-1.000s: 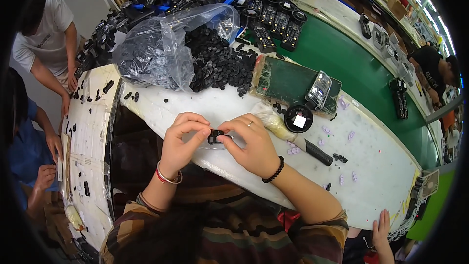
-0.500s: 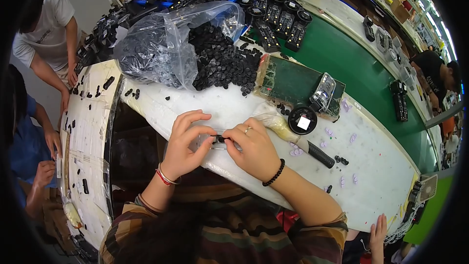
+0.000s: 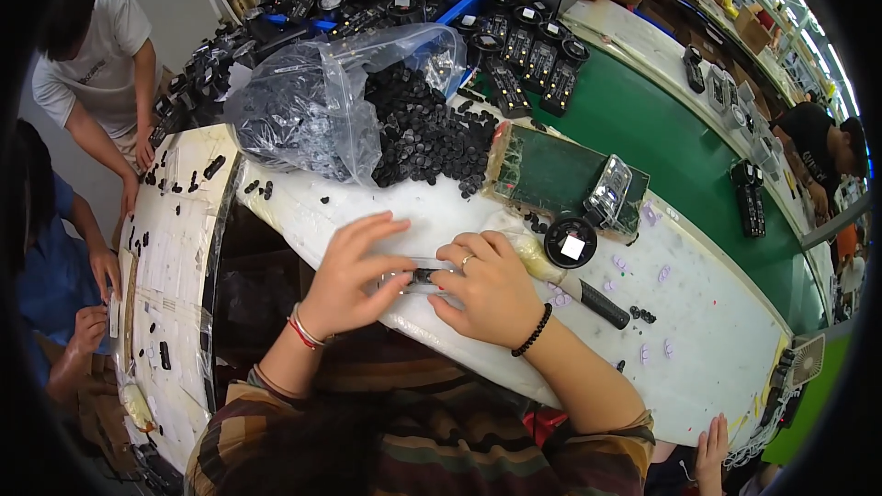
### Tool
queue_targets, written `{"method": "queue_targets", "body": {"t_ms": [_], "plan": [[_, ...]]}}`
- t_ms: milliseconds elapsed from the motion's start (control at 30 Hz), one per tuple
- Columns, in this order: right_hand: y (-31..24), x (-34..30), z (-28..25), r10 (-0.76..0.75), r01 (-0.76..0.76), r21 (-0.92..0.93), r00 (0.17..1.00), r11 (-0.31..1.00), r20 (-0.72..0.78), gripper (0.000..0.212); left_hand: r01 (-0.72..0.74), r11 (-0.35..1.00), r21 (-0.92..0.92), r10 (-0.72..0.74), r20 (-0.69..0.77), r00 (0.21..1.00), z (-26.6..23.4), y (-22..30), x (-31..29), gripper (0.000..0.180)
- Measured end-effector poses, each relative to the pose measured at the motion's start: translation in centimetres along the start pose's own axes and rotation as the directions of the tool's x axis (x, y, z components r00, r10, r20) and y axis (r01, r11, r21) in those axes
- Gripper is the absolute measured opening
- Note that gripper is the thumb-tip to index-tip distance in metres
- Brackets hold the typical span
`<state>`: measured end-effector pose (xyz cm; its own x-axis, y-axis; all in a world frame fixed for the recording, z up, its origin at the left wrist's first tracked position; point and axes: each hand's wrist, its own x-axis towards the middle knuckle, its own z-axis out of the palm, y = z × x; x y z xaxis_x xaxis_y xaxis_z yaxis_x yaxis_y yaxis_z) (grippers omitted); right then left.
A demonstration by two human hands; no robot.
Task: The person assembles handheld electronic devices by hand, fitting circuit boards, lenses, and small parts into plastic housings at a factory workbench.
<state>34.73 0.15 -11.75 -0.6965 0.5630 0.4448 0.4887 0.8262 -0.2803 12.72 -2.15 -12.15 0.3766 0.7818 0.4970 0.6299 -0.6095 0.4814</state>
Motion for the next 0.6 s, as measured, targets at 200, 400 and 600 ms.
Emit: {"method": "queue_targets", "body": {"t_ms": [200,400,600], "plan": [[0.1,-0.2,0.1,0.005,-0.004,-0.018,0.999,1.0,0.053,0.019,-0.093,0.992,0.086,0.122,-0.433,0.893,-4.9,-4.8,9.4,0.012],[-0.3,0.0,0.1,-0.034,0.033,0.008,0.997,0.999,0.07,0.018,0.194,0.939,0.284,-0.092,-0.335,0.938,-6.7,-16.1,17.2,0.033],[-0.1,-0.5,0.2,0.008,-0.009,0.005,0.998,1.0,0.063,0.018,0.396,0.786,0.474,-0.311,-0.251,0.917,-3.8,-16.5,19.6,0.056]]}}
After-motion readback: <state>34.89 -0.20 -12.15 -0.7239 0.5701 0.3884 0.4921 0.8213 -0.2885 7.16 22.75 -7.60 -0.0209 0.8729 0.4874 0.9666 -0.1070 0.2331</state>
